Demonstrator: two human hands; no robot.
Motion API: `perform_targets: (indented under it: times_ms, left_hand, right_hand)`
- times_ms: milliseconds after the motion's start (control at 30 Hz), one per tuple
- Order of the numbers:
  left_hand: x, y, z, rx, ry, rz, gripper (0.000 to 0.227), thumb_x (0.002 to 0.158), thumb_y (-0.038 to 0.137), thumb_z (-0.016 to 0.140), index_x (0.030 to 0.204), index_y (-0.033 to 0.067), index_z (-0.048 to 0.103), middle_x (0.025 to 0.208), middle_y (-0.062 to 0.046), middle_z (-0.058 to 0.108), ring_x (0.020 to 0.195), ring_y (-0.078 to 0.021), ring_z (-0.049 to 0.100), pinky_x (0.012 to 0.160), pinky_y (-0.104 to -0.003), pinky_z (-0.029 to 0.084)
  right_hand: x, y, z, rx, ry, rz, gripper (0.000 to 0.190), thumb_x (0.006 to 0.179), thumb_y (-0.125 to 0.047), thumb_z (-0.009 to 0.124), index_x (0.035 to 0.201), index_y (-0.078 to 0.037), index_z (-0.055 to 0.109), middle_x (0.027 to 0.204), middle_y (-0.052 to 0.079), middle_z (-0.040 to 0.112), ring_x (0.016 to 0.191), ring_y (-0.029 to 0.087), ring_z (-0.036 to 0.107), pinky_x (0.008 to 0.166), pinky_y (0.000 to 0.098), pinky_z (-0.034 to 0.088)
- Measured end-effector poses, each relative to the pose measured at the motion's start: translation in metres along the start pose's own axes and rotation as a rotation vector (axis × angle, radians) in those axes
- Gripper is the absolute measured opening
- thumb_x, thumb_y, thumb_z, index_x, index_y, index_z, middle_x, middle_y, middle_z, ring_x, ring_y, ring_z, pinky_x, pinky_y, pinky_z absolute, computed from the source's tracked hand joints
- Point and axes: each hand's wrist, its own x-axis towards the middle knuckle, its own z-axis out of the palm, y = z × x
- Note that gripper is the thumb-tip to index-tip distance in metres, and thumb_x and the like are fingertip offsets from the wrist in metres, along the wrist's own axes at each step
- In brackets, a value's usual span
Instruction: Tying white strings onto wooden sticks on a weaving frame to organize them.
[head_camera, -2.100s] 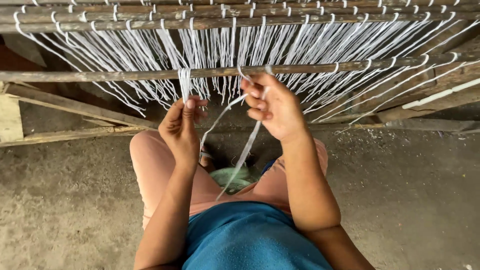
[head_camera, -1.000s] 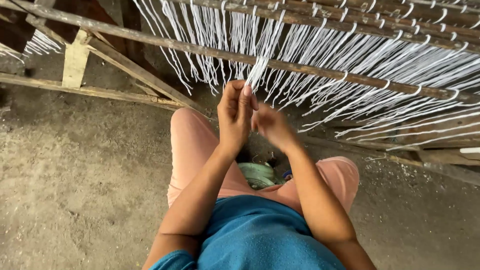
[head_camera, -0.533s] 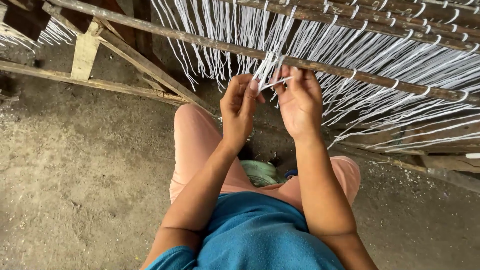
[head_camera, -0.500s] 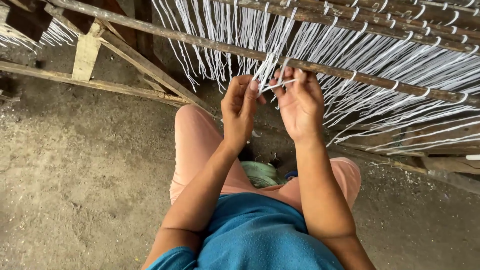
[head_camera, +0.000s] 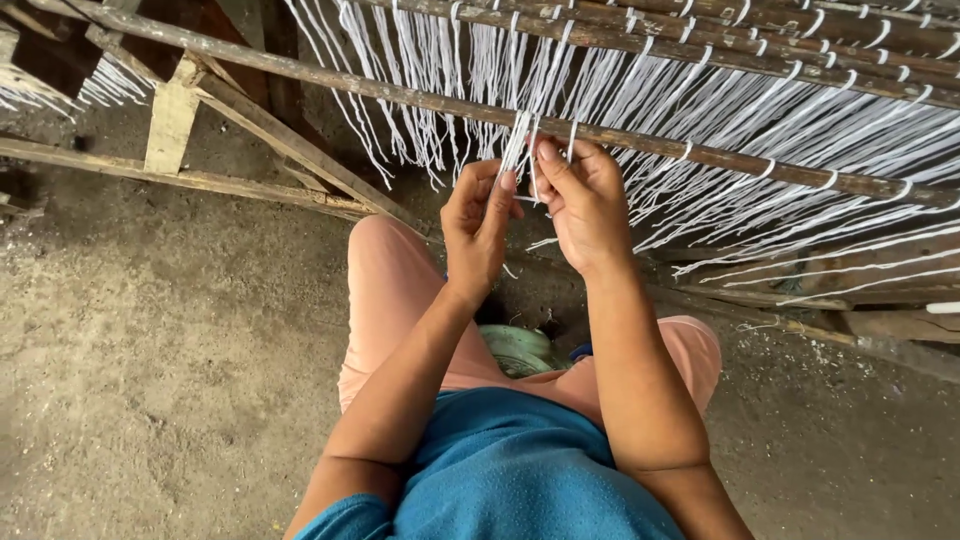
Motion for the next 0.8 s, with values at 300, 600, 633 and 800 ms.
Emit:
perform_targets:
  times_ms: [300,600,633,800]
  left_hand:
    - [-0.004,-0.013,0.009,0.022,0.075,-0.049,0.014,0.108,0.015,0.056,0.119,0.0087,0.061,0.061,-0.011,0.066,0.054,-0.0141,0.061,0.054,-0.026,0.048]
    - [-0.005,-0.012,0.007,0.109,0.067,-0.042,0.013,0.108,0.011,0.053,0.117,0.0111,0.062,0.075,-0.014,0.074,0.07,-0.014,0.07,0.061,-0.029,0.056]
    - [-0.001,-0.005,0.006,0.103,0.058,-0.042,0.013,0.108,0.011,0.053,0.117,0.0111,0.062,0.075,-0.014,0.074,0.07,-0.014,0.07,0.061,-0.029,0.056]
    - [0.013,0.018,0.009,0.085,0.067,0.016,0.009,0.108,0.01,0.055,0.106,0.0044,0.062,0.1,-0.023,0.076,0.09,-0.0305,0.077,0.077,-0.042,0.062]
  right_hand:
    - [-0.004,-0.008,-0.003,-0.049,-0.101,0.051,0.02,0.105,-0.012,0.062,0.119,0.002,0.065,0.096,0.013,0.065,0.059,0.005,0.051,0.046,0.0141,0.035]
    - [-0.013,-0.034,0.018,0.015,-0.167,0.124,0.016,0.103,-0.013,0.062,0.111,0.0,0.064,0.09,0.008,0.061,0.056,0.001,0.045,0.043,0.0107,0.029]
    - [-0.013,-0.033,0.014,0.013,-0.16,0.118,0.016,0.103,-0.013,0.062,0.111,0.0,0.064,0.09,0.008,0.061,0.056,0.001,0.045,0.043,0.0107,0.029]
    - [-0.012,-0.027,-0.005,0.105,-0.083,0.156,0.033,0.109,-0.027,0.049,0.121,0.002,0.057,0.079,-0.001,0.04,0.058,0.003,0.04,0.041,0.0109,0.025]
